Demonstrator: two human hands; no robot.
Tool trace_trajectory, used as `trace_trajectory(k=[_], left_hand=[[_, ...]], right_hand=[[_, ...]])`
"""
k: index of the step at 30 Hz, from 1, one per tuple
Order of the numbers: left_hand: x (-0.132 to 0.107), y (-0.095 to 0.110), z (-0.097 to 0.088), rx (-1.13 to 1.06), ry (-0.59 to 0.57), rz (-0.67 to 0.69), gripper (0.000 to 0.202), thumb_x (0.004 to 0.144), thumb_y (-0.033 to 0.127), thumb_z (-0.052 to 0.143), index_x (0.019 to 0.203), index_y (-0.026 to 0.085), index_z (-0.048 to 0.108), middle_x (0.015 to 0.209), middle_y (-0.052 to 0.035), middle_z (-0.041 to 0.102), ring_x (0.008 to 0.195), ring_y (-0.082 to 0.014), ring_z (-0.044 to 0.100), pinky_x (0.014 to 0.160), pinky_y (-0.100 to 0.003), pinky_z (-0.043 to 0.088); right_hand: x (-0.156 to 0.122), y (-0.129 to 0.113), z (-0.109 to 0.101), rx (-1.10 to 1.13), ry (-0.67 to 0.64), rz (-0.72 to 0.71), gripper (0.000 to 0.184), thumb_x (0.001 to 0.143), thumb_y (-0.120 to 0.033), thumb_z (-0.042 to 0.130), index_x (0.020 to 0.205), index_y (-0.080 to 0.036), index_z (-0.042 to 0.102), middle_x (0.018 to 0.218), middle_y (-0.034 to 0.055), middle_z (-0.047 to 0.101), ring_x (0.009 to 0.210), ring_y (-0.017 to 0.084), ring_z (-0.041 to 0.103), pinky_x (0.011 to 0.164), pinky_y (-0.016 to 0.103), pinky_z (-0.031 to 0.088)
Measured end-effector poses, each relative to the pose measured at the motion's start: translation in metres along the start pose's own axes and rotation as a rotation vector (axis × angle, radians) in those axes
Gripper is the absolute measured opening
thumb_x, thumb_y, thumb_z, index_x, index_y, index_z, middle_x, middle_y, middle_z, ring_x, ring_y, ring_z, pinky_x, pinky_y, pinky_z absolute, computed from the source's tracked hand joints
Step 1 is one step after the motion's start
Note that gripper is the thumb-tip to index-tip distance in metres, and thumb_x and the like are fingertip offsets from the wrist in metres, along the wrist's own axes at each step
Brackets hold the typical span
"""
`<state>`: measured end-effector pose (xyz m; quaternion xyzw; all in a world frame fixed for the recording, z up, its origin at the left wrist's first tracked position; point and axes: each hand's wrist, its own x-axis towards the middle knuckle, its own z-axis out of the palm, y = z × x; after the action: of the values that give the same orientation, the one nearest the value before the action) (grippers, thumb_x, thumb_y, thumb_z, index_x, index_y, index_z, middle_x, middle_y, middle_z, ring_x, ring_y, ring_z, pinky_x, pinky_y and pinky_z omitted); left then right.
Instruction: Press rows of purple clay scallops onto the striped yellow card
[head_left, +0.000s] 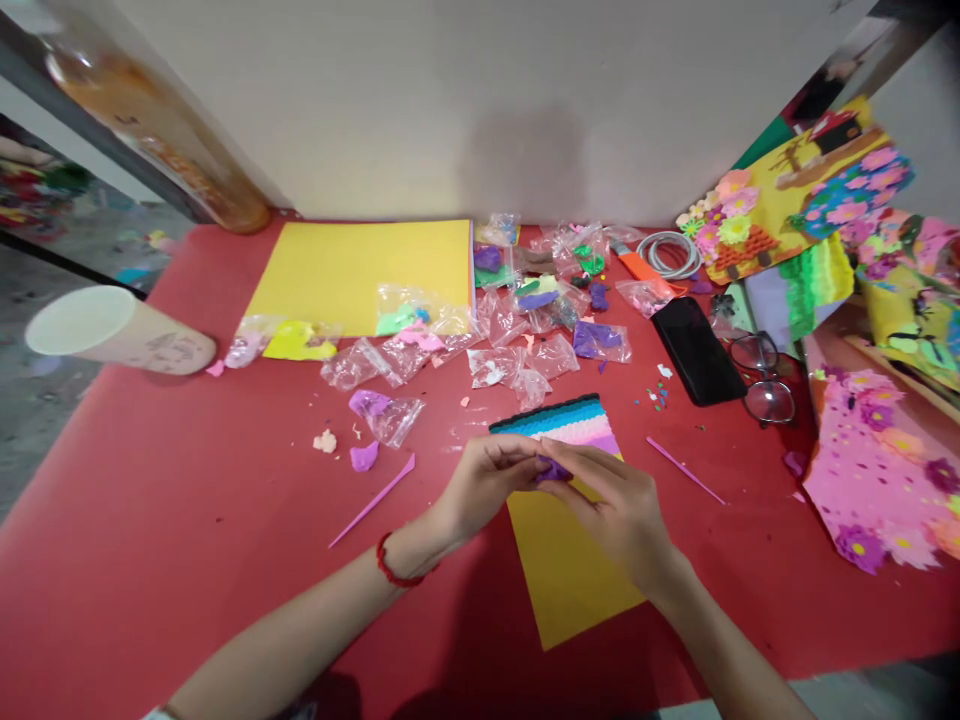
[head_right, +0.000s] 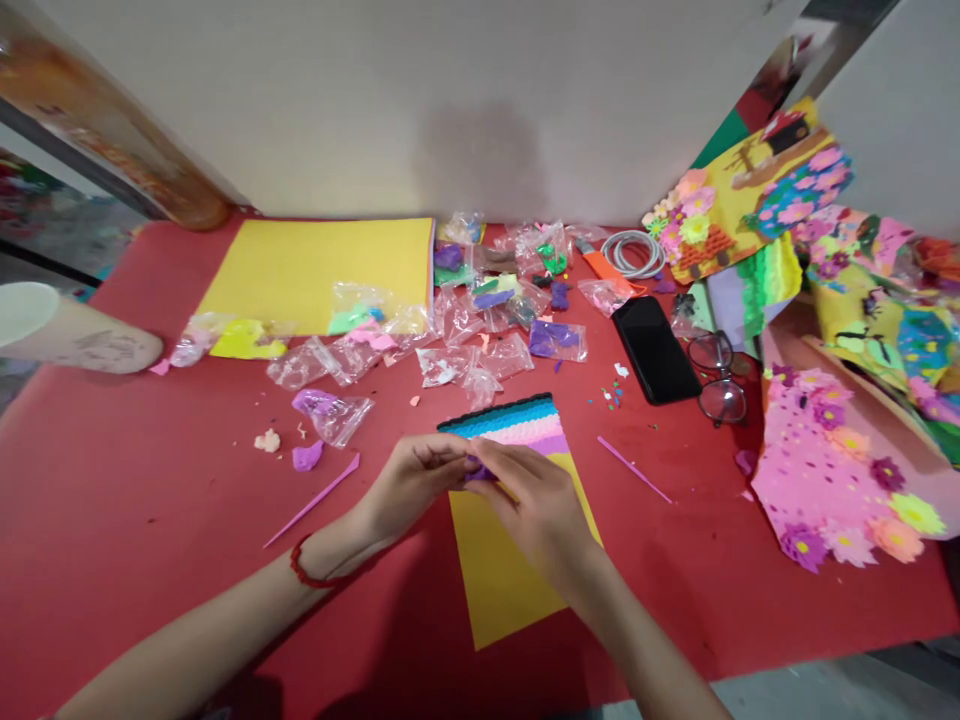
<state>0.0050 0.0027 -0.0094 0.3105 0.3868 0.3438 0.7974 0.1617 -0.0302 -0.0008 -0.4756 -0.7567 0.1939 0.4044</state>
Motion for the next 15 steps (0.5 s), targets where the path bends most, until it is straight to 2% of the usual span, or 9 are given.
trace_trajectory(k=[2, 4, 7, 11, 13, 15], left_hand=[[-0.001, -0.003, -0.001, -0.024, -0.081, 0.008, 0.022, 0.068, 0.032, 0.075, 0.081, 0.014, 0.072, 0.081, -0.0064, 0.072, 0.075, -0.0173, 0.068, 0.078, -0.031, 0.054], [-0.003, -0.003, 0.0, -0.033, -0.126, 0.022, 0.024, 0.069, 0.028, 0.075, 0.09, 0.016, 0.072, 0.089, -0.0069, 0.072, 0.083, -0.0188, 0.068, 0.085, -0.033, 0.052], [-0.003, 0.003, 0.004, -0.002, -0.054, 0.081, 0.022, 0.064, 0.023, 0.078, 0.083, 0.015, 0.071, 0.079, -0.0057, 0.073, 0.075, -0.0184, 0.069, 0.076, -0.031, 0.056], [0.0, 0.014, 0.008, 0.035, 0.048, 0.041, 0.025, 0.066, 0.034, 0.076, 0.069, 0.012, 0.066, 0.059, -0.0044, 0.069, 0.054, -0.0172, 0.066, 0.058, -0.029, 0.056], [0.001, 0.014, 0.01, 0.025, 0.035, 0.037, 0.026, 0.067, 0.035, 0.074, 0.07, 0.011, 0.066, 0.061, -0.0052, 0.069, 0.056, -0.0181, 0.066, 0.06, -0.03, 0.055], [0.003, 0.011, 0.011, -0.03, -0.01, 0.04, 0.023, 0.069, 0.033, 0.072, 0.075, 0.011, 0.068, 0.071, -0.007, 0.071, 0.068, -0.0194, 0.068, 0.068, -0.029, 0.054]], right_hand=[[0.0, 0.002, 0.001, -0.042, 0.04, 0.003, 0.033, 0.085, -0.011, 0.053, 0.114, -0.025, 0.061, 0.095, 0.0034, 0.072, 0.086, 0.014, 0.069, 0.076, 0.024, 0.059], [-0.001, 0.003, 0.001, -0.082, 0.031, 0.007, 0.041, 0.085, -0.007, 0.048, 0.119, -0.027, 0.057, 0.098, 0.0027, 0.072, 0.088, 0.014, 0.069, 0.076, 0.024, 0.059], [-0.004, -0.001, 0.0, -0.102, -0.024, -0.01, 0.054, 0.086, -0.003, 0.038, 0.134, -0.028, 0.042, 0.113, 0.0046, 0.066, 0.103, 0.015, 0.063, 0.083, 0.026, 0.057], [-0.004, -0.008, -0.001, -0.052, -0.176, 0.009, 0.062, 0.086, -0.002, 0.03, 0.144, -0.023, 0.018, 0.141, 0.0075, 0.042, 0.128, 0.016, 0.041, 0.099, 0.033, 0.047], [-0.001, -0.008, 0.0, -0.087, -0.213, 0.001, 0.065, 0.086, -0.002, 0.028, 0.145, -0.022, 0.01, 0.145, 0.0073, 0.035, 0.133, 0.017, 0.032, 0.104, 0.038, 0.042], [0.002, -0.007, 0.003, -0.165, -0.235, -0.009, 0.067, 0.086, -0.003, 0.027, 0.145, -0.023, 0.005, 0.145, 0.0069, 0.034, 0.136, 0.019, 0.026, 0.107, 0.045, 0.035]])
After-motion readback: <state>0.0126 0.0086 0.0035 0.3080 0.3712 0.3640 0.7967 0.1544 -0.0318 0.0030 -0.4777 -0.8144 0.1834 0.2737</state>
